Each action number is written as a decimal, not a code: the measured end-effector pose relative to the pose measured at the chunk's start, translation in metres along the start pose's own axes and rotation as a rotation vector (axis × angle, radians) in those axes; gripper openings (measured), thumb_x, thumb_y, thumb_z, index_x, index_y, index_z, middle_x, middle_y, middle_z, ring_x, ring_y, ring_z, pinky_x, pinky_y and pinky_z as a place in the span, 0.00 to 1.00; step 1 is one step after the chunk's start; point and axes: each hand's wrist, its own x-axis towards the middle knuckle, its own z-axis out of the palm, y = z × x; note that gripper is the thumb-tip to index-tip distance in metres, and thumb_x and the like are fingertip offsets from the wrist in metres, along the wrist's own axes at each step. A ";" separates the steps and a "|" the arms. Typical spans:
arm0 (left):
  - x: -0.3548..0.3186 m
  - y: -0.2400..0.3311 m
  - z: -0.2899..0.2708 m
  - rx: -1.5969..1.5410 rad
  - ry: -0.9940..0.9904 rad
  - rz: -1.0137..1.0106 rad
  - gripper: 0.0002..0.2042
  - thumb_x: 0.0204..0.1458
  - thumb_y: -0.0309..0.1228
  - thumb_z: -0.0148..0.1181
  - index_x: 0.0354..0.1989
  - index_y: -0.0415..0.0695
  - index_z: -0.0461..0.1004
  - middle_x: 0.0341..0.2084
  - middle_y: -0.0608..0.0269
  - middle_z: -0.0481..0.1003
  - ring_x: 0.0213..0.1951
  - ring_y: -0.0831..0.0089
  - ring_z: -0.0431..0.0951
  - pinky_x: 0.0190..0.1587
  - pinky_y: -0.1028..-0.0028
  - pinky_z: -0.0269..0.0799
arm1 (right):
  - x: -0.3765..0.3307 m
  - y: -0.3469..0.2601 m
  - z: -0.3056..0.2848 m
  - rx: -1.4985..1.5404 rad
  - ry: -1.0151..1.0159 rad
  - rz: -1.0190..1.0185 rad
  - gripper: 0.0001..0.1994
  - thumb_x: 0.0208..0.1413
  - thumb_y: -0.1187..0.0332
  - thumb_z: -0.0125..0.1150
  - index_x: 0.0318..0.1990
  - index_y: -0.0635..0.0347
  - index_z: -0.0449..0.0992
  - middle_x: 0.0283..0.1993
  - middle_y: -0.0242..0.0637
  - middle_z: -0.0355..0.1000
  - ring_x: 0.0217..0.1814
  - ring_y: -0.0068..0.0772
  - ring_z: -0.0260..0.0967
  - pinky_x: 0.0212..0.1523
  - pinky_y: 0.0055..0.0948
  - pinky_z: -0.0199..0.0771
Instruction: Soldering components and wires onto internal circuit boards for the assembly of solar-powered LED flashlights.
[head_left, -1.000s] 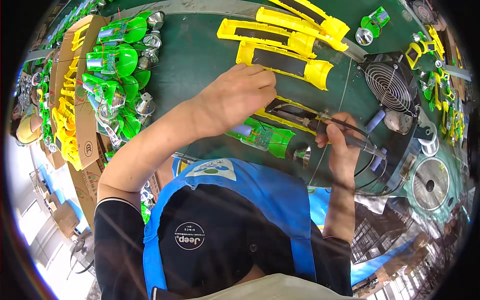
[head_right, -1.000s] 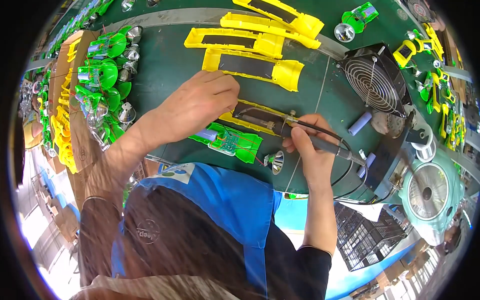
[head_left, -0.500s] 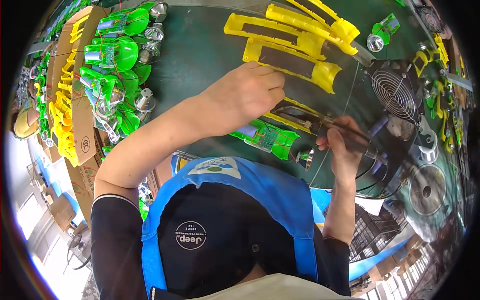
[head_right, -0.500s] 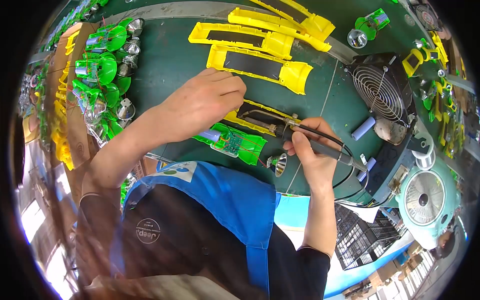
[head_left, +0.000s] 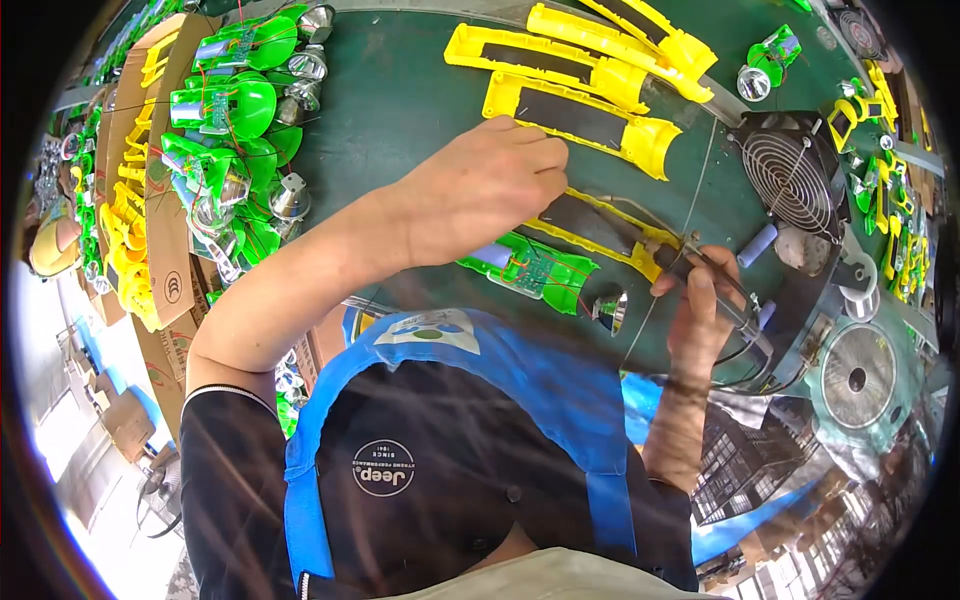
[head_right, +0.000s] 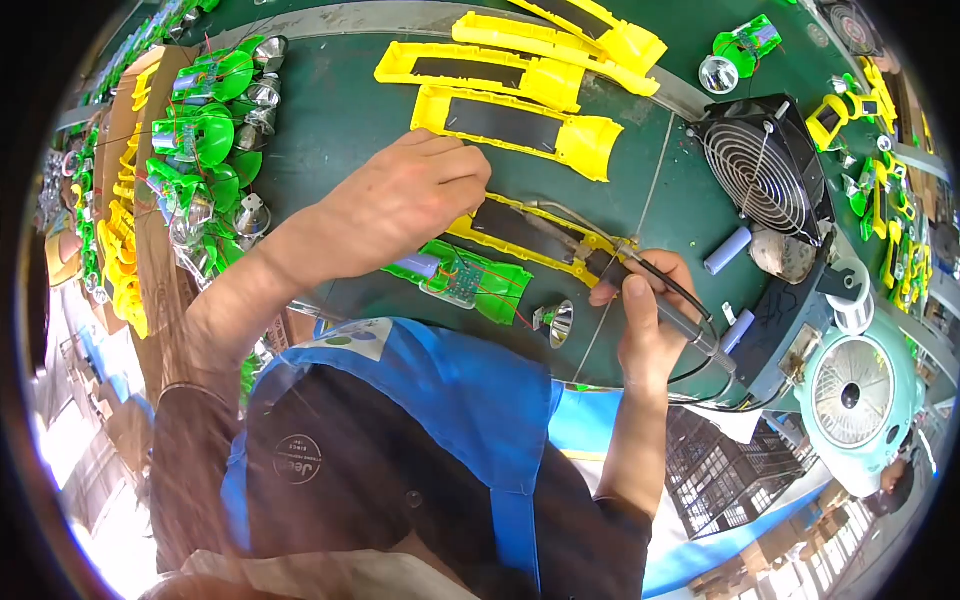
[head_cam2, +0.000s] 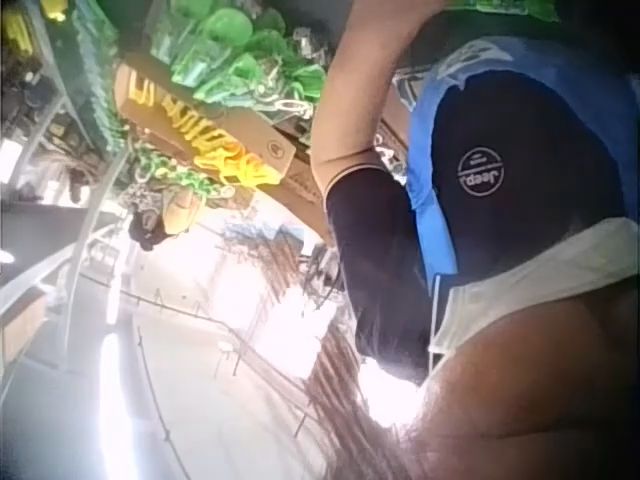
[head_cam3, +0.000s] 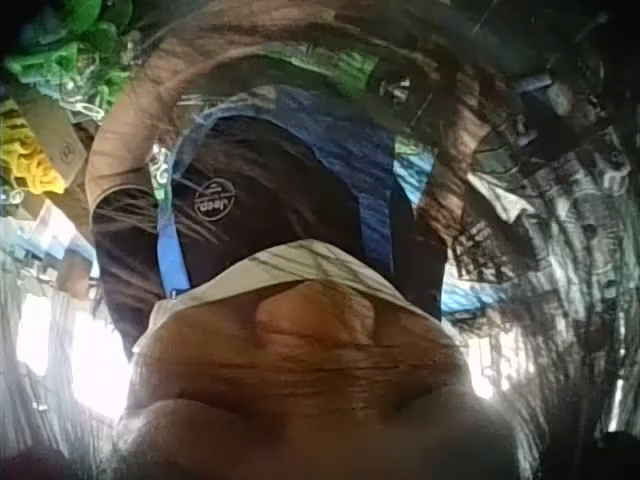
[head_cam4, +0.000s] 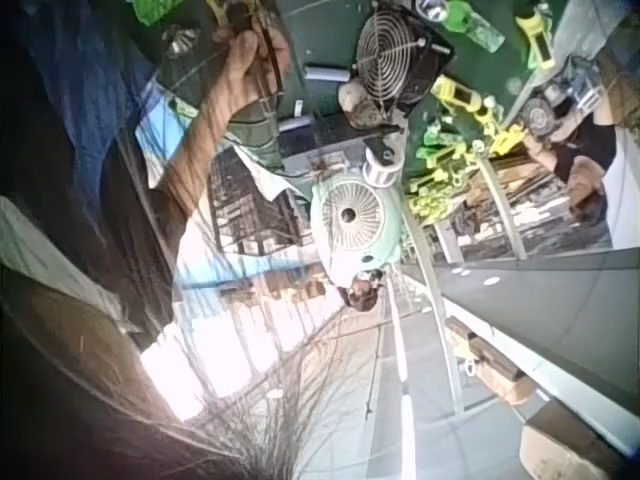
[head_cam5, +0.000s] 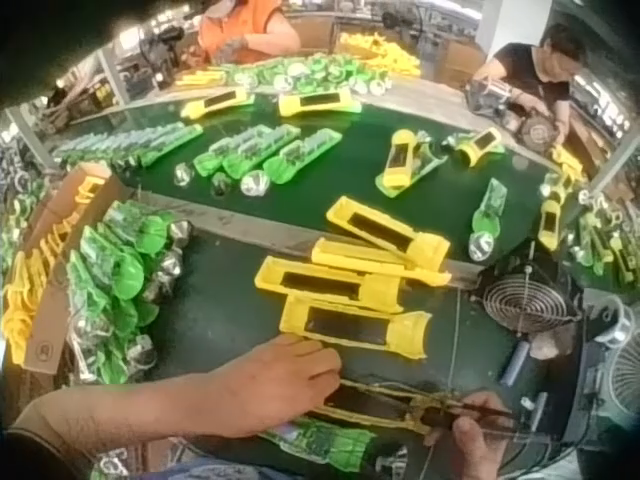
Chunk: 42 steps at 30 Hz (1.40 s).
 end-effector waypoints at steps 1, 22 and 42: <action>0.000 0.000 -0.001 -0.010 0.000 0.005 0.08 0.41 0.25 0.57 0.32 0.40 0.70 0.33 0.61 0.67 0.40 0.63 0.71 0.44 0.68 0.66 | -0.002 0.008 -0.004 0.017 -0.016 -0.025 0.16 0.57 0.63 0.60 0.42 0.68 0.67 0.29 0.45 0.74 0.27 0.32 0.72 0.33 0.31 0.73; 0.005 0.001 -0.004 -0.022 -0.040 -0.029 0.06 0.47 0.24 0.61 0.32 0.41 0.70 0.35 0.61 0.70 0.39 0.61 0.72 0.45 0.65 0.66 | -0.008 0.038 -0.006 0.107 0.034 -0.272 0.18 0.57 0.60 0.61 0.43 0.66 0.65 0.33 0.43 0.71 0.29 0.34 0.73 0.35 0.31 0.75; 0.003 0.067 0.032 -0.107 0.394 -0.165 0.09 0.39 0.23 0.63 0.31 0.44 0.73 0.26 0.64 0.72 0.34 0.64 0.73 0.39 0.66 0.67 | -0.004 0.037 0.053 0.176 0.111 -0.309 0.18 0.63 0.58 0.52 0.51 0.63 0.63 0.46 0.41 0.67 0.44 0.32 0.67 0.51 0.33 0.64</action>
